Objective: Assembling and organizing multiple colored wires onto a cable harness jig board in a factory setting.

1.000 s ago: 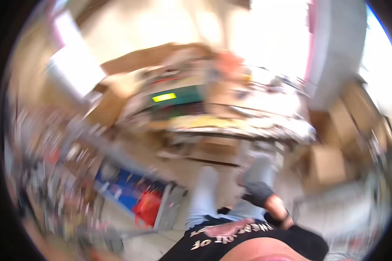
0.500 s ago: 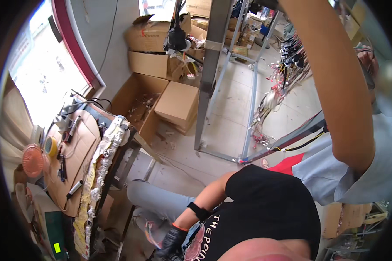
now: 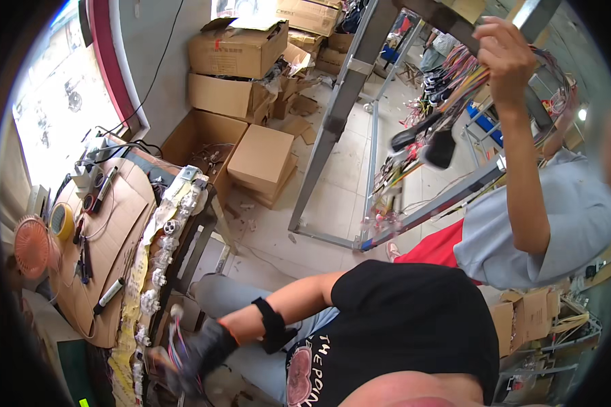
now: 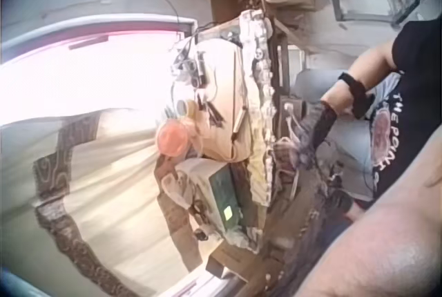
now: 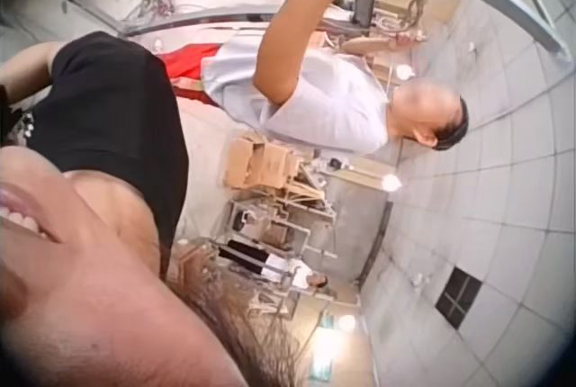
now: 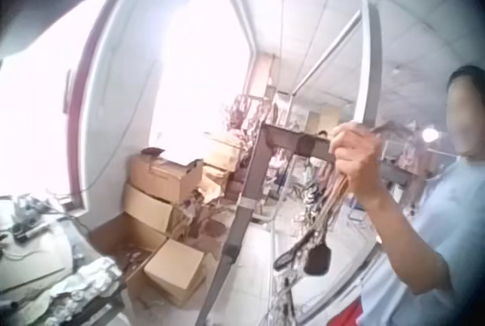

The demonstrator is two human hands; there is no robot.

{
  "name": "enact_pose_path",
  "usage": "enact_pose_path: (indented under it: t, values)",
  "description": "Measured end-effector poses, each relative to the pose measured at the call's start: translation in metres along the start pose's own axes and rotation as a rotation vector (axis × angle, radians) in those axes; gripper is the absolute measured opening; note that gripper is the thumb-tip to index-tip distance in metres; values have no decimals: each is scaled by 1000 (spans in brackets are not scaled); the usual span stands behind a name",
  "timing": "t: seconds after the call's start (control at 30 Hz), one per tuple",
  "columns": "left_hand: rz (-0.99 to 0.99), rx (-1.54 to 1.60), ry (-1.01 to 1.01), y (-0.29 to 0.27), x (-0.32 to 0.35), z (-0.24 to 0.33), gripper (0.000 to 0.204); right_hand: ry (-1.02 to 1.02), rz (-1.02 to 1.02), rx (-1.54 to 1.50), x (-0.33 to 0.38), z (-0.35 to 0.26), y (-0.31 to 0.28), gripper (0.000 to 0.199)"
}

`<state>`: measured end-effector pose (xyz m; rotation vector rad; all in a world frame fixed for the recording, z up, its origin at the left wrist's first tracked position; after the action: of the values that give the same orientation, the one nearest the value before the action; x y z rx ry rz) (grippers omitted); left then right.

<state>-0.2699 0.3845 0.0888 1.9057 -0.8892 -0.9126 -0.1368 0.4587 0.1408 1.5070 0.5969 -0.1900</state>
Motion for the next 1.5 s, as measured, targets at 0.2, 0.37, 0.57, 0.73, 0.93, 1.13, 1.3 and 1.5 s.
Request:
enact_pose_path:
  t: [0.2, 0.37, 0.57, 0.73, 0.93, 1.13, 1.3, 1.5]
  values:
    - [-178, 157, -372, 79, 71, -95, 17, 9, 184, -130, -55, 16, -39, 24]
    - [-324, 133, -576, 110, 139, -183, 19, -122, 292, 3, -53, -15, -5, 21]
    - [-181, 161, -553, 98, 206, -207, 23, -248, 347, 194, -18, -44, 32, 16]
    - [75, 326, -432, 69, 230, -168, 28, -477, 196, 187, 12, -97, 98, 30]
    - [190, 498, -371, 46, 241, -139, 36, -627, 258, 240, 81, -155, 151, 28]
    - [212, 319, -159, 25, 260, -131, 33, -728, 315, 388, 124, -138, 193, 20]
    - [272, 35, 53, -3, 257, -125, 30, -548, 608, 114, 200, -179, 4, 16]
    - [460, -480, 334, -36, 256, -89, 27, -734, 840, 238, 310, -162, -63, 18]
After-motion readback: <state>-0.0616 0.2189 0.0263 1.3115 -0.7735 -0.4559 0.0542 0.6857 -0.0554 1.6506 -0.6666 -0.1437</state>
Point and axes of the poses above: each hand's wrist, its own x-axis away from the middle knuckle, its own y-axis out of the palm, z = x × y, the point moved 10 cm from there along -x, towards the middle knuckle, and after that the axes turned 6 degrees about -x, right-handed, at the moved point
